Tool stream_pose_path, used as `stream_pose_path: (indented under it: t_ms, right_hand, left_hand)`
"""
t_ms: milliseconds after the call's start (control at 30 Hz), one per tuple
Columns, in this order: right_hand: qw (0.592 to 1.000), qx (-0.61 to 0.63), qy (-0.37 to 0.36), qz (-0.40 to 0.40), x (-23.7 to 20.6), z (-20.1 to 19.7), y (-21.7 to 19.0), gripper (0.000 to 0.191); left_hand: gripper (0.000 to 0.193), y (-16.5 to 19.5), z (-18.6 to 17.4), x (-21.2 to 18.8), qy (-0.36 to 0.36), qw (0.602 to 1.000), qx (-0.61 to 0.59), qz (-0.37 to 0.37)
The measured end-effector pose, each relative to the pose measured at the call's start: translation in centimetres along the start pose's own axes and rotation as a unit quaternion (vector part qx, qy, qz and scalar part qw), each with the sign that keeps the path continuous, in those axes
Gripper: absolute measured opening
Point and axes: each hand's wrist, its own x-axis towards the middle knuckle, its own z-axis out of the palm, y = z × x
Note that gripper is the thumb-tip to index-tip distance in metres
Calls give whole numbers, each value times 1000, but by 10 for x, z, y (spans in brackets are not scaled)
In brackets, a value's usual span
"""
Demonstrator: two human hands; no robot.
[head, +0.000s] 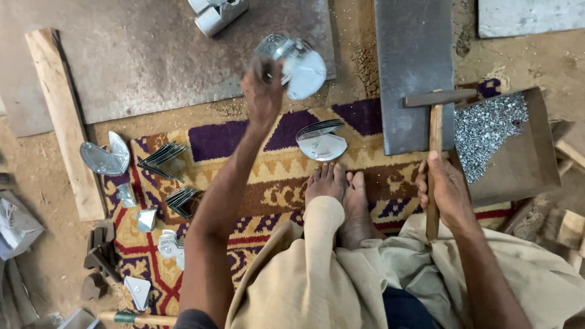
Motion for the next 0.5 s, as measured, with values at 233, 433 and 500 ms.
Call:
stream_pose_path:
  t_ms: [233, 433, 500]
  right_hand:
    - [979, -130, 114, -112, 12, -28, 22, 47]
    - [725, -513, 261, -378, 39, -95, 54, 14]
    - [761, -498, 232, -345, 42, -106, 58, 16]
  left_hand:
    - [83, -12, -15, 48, 62, 955, 286, 56]
    - [75, -28, -5, 1, 92, 934, 271, 211]
    - [75, -29, 2, -34, 72, 944, 215, 241]
